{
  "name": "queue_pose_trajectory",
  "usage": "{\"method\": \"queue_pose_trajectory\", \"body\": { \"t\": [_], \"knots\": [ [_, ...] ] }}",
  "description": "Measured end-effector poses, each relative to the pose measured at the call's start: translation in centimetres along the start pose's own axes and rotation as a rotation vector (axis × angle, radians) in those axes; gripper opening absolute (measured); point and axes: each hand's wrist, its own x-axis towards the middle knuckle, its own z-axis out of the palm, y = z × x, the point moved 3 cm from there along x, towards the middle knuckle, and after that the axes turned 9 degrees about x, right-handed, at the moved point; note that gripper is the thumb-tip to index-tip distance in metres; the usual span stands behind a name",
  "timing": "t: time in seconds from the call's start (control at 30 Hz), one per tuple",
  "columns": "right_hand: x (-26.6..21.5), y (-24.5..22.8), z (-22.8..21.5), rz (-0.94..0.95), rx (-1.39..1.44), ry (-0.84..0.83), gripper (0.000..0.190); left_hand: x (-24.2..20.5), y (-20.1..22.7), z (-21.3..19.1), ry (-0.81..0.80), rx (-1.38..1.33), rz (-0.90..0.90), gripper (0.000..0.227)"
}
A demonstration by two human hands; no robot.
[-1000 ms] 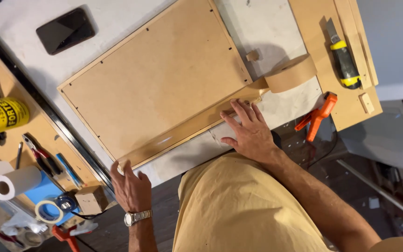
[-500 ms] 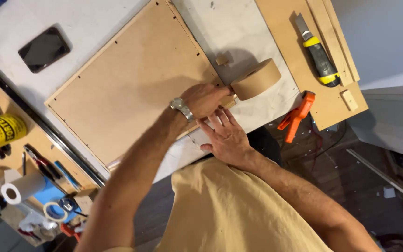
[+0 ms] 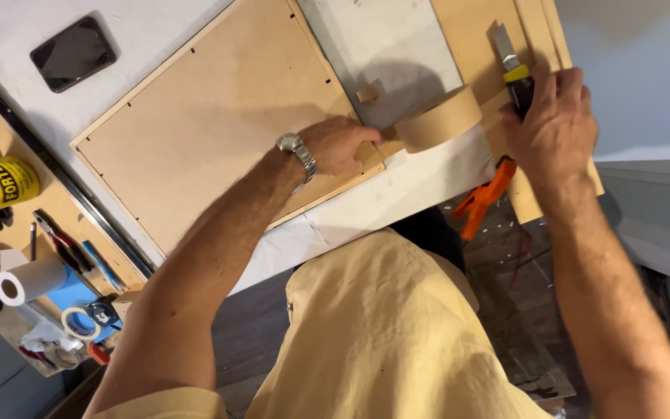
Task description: Applying and cutting brown packing tape on a wooden board at a workbench
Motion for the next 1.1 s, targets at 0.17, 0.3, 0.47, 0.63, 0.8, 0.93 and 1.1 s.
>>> {"method": "queue_pose_trajectory", "body": {
  "t": [0.17, 0.3, 0.47, 0.63, 0.8, 0.93, 1.1],
  "knots": [
    [-0.1, 0.5, -1.9, -0.013, 0.215, 0.034, 0.045, -1.3, 1.5, -2.6, -0.143, -0.045, -0.069, 0.056],
    [-5.3, -3.7, -8.3, 0.309, 1.164, 0.161, 0.031, -1.3, 1.2, -2.7, -0.125, -0.088, -0.01, 0.056],
    [-13.7, -8.6, -4.5, 0.586, 1.305, 0.23, 0.049, -2.4, 1.7, -3.4, -0.133, -0.193, -0.042, 0.057],
    [-22.1, -11.7, 5.2, 0.528, 1.18, -0.056, 0.013, -3.1, 1.1, -2.5, -0.018, -0.084, 0.096, 0.041],
    [-18.5, -17.5, 0.7, 0.531, 0.836, -0.281, 0.051, -3.9, 1.1, -2.8, 0.028, -0.077, 0.13, 0.042],
    [-15.7, -18.0, 0.7, 0.341, 0.567, -0.179, 0.051, -2.5, 0.9, -1.9, 0.001, -0.108, 0.09, 0.039],
    [-13.4, -18.1, 2.0, 0.057, 0.534, -0.071, 0.049, -1.9, 0.6, -1.8, -0.023, -0.124, 0.074, 0.044]
  ]
}}
